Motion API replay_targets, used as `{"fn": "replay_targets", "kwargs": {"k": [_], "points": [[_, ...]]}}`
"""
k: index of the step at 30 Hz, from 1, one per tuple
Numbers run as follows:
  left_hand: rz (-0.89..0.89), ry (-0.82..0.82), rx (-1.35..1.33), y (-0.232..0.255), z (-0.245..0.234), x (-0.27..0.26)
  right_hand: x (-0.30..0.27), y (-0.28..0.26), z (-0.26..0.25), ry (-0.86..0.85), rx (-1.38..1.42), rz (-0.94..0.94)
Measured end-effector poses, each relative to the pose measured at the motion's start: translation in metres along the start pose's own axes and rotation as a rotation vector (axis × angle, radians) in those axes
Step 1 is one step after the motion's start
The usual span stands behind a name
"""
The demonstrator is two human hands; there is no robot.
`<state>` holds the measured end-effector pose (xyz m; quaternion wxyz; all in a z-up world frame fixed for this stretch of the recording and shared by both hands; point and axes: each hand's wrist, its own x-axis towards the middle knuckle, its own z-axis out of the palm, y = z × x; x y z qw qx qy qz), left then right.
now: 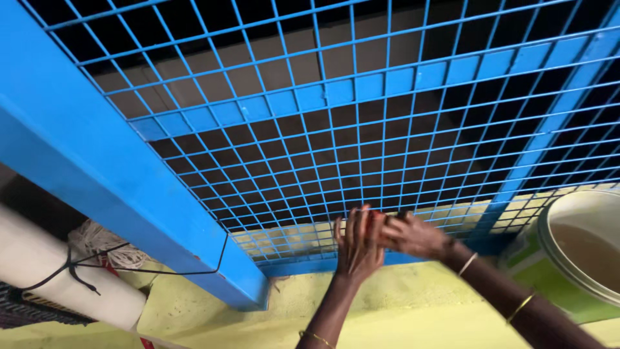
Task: The person cleans a metal grille and frame by wiping them with a cloth, periodically dipping and wringing the cloth in a bucket.
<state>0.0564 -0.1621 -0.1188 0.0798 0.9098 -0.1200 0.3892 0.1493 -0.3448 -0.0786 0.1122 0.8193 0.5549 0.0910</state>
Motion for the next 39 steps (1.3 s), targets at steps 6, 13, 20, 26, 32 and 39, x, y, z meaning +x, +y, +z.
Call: {"fn": "replay_targets", "kwargs": {"k": [6,13,20,26,32,39], "points": [[0.190,0.445,-0.209,0.008,-0.140,0.179,0.004,0.077,-0.226,0.653,-0.466,-0.103],[0.186,0.662,-0.039,0.011,-0.236,0.250,0.031,0.061,-0.300,1.156,-0.299,0.129],[-0.010,0.443,-0.070,-0.008,-0.107,0.103,0.030,-0.002,-0.109,0.861,0.038,0.096],[-0.070,-0.078,-0.270,0.006,-0.024,0.001,-0.012,-0.021,0.014,0.531,-0.069,-0.050],[0.030,-0.121,-0.124,0.019,-0.053,0.059,-0.032,0.037,-0.053,-0.029,-0.209,-0.192],[0.219,0.009,-0.123,0.028,-0.162,0.181,-0.040,0.082,-0.234,0.182,-0.378,-0.260]]}}
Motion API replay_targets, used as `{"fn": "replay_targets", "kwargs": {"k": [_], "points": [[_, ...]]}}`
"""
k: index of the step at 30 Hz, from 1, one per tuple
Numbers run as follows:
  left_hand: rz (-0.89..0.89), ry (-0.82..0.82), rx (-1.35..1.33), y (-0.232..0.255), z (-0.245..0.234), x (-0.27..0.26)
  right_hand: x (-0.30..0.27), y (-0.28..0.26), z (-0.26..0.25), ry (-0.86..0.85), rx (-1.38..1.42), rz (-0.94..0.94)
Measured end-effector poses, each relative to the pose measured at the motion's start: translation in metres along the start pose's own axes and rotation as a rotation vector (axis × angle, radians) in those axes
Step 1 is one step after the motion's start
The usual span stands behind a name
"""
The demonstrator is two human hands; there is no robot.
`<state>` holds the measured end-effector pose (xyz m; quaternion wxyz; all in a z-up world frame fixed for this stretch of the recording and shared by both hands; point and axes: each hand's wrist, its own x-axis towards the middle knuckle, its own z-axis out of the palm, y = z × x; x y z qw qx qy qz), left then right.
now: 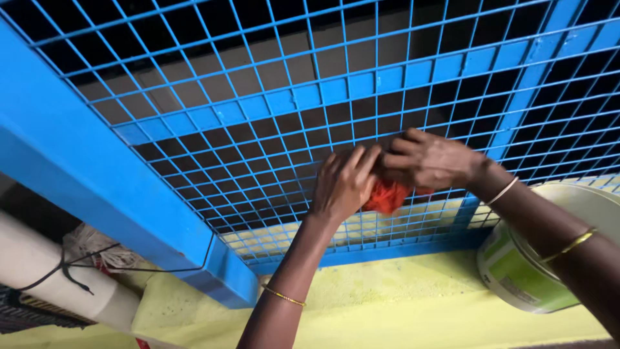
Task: The person cleans a metal grille and frame by wiping them with a cloth, periodically dipping and wringing the cloth in a bucket.
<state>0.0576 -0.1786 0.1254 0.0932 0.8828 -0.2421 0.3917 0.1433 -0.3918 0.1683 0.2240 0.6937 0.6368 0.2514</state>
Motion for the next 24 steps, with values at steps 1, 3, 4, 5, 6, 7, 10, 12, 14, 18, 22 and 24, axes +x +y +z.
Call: {"fn": "replay_targets", "kwargs": {"k": [1,3,4,5,6,7,10,12,14,18,22,24], "points": [[0.003,0.003,0.006,0.002,-0.010,0.014,0.000,0.008,-0.017,0.313,-0.143,-0.036],[-0.118,0.125,0.077,0.012,-0.022,0.040,-0.004,0.035,-0.046,0.366,-0.143,0.074],[-0.121,0.124,0.072,0.017,-0.022,0.051,-0.009,0.038,-0.055,0.361,-0.140,0.073],[-0.106,0.346,-0.064,0.023,-0.019,0.060,-0.016,0.041,-0.059,0.511,-0.144,0.245],[-0.098,0.456,-0.139,0.030,-0.013,0.063,-0.021,0.042,-0.058,0.659,-0.148,0.422],[-0.082,0.565,-0.211,0.035,-0.002,0.064,-0.021,0.038,-0.048,0.654,-0.148,0.424],[-0.066,0.584,-0.085,0.041,0.045,0.035,-0.014,0.008,0.015,0.661,-0.249,0.473],[-0.130,0.256,0.069,0.030,0.079,0.001,-0.024,-0.031,0.062,0.497,-0.152,0.500],[-0.034,0.252,0.028,0.027,0.102,-0.036,-0.041,-0.068,0.095,0.373,0.062,0.543],[-0.127,0.146,-0.201,0.043,0.105,-0.050,-0.046,-0.110,0.106,0.336,0.201,0.695],[-0.208,0.154,-0.129,0.052,0.078,-0.032,-0.029,-0.127,0.068,0.555,0.281,0.869],[-0.197,0.233,-0.209,0.057,0.064,-0.021,-0.023,-0.129,0.049,0.875,0.378,0.838]]}}
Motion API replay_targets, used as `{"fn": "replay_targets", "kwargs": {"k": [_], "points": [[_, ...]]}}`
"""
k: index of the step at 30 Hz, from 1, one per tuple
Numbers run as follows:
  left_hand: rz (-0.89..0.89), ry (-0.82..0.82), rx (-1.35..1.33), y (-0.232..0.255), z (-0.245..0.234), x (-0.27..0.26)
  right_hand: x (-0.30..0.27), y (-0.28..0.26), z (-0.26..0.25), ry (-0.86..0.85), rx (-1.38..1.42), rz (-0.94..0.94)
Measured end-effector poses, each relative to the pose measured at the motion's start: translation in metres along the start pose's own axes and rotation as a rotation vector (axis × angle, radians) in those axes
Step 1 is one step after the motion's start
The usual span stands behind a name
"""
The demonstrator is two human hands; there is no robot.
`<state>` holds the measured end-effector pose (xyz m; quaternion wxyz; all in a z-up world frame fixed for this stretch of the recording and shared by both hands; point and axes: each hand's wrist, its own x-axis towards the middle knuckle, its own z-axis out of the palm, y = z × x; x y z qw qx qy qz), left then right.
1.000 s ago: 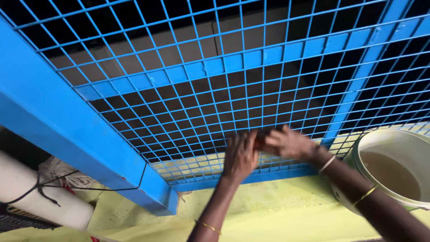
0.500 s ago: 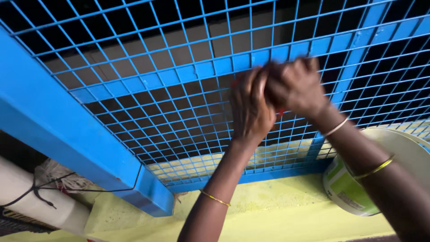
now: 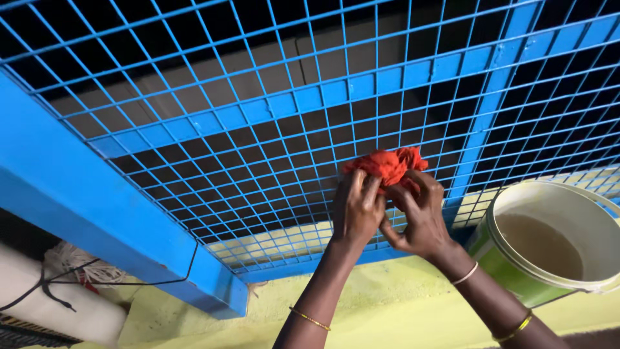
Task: The person cleans a metal grille and frame by wiping them with a cloth, periodically dipping and wringing the cloth in a bucket.
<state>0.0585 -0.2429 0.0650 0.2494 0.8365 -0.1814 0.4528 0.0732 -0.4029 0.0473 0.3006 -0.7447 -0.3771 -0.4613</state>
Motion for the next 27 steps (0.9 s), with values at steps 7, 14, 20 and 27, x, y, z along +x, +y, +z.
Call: {"fn": "replay_targets", "kwargs": {"k": [7,14,20,27], "points": [[0.270,0.231,-0.129,0.024,-0.021,0.093,0.090,0.040,-0.033,0.182,-0.036,-0.117],[0.340,-0.005,0.251,0.012,0.031,0.075,0.092,0.055,-0.042,0.109,-0.154,-0.091],[0.082,-0.588,0.050,-0.012,0.095,-0.059,-0.062,0.062,0.002,-0.190,-0.098,0.025],[0.285,-0.314,0.096,-0.002,0.085,-0.058,-0.077,0.074,-0.013,-0.342,-0.005,0.452]]}}
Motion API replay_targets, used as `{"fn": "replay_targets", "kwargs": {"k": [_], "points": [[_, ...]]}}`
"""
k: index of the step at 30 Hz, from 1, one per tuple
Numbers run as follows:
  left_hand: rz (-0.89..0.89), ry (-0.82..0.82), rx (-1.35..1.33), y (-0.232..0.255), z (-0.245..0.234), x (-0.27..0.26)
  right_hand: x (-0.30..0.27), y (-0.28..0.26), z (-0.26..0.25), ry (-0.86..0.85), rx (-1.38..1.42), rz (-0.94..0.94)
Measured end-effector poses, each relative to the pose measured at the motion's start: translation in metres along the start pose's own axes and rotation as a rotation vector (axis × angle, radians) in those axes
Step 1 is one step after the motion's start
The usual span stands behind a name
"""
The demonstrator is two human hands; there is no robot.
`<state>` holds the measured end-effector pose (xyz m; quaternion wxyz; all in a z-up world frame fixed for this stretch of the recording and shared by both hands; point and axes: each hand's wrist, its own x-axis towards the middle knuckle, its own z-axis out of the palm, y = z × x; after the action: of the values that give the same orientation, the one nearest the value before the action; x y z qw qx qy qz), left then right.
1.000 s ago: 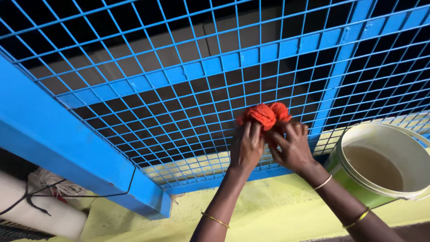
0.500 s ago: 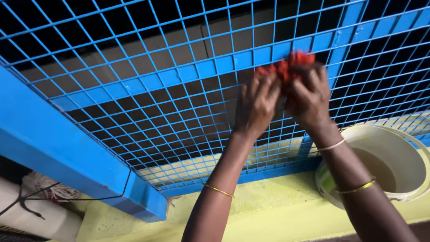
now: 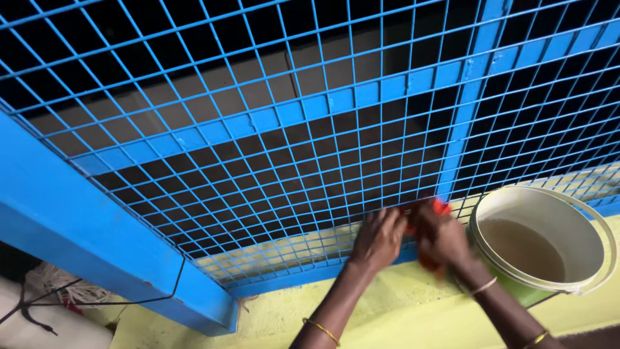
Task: The person cleans a metal grille and frame by wiping them with a cloth, periodically dipping and wringing the cloth in a bucket.
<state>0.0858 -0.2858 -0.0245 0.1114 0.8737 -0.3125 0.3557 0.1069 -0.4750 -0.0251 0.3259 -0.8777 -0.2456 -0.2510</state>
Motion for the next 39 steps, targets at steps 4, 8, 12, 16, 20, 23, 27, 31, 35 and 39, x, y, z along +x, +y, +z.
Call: {"fn": "replay_targets", "kwargs": {"k": [4,8,12,16,20,23,27,31,35,39], "points": [[-0.027,0.400,-0.135,0.000,-0.087,0.082,0.068,-0.054,-0.068,0.458,0.111,-0.316],[-0.086,0.497,-0.141,-0.013,-0.137,0.111,0.111,-0.108,-0.074,0.495,-0.173,-0.420],[-0.188,0.201,-0.096,-0.029,-0.113,0.056,0.103,-0.110,-0.032,0.508,-0.151,-0.493],[-0.279,0.084,-0.510,-0.039,-0.074,-0.015,0.060,-0.101,0.007,0.254,-0.070,-0.591],[-0.250,0.180,-0.451,-0.031,-0.093,-0.028,0.058,-0.083,-0.006,0.103,0.114,-0.627],[-0.232,0.344,-0.422,-0.023,-0.132,-0.012,0.068,-0.091,-0.010,0.604,0.160,-0.477],[-0.271,0.468,-0.192,-0.037,-0.171,-0.006,0.079,-0.113,0.030,0.623,-0.051,-0.265],[-0.471,0.611,-0.051,-0.063,-0.191,-0.022,0.069,-0.139,0.096,0.188,0.058,-0.562],[-0.432,0.723,-0.174,-0.081,-0.208,-0.043,0.086,-0.186,0.119,0.140,-0.162,-0.730],[-0.489,0.623,0.048,-0.092,-0.210,-0.053,0.112,-0.177,0.102,0.255,-0.278,-0.840]]}}
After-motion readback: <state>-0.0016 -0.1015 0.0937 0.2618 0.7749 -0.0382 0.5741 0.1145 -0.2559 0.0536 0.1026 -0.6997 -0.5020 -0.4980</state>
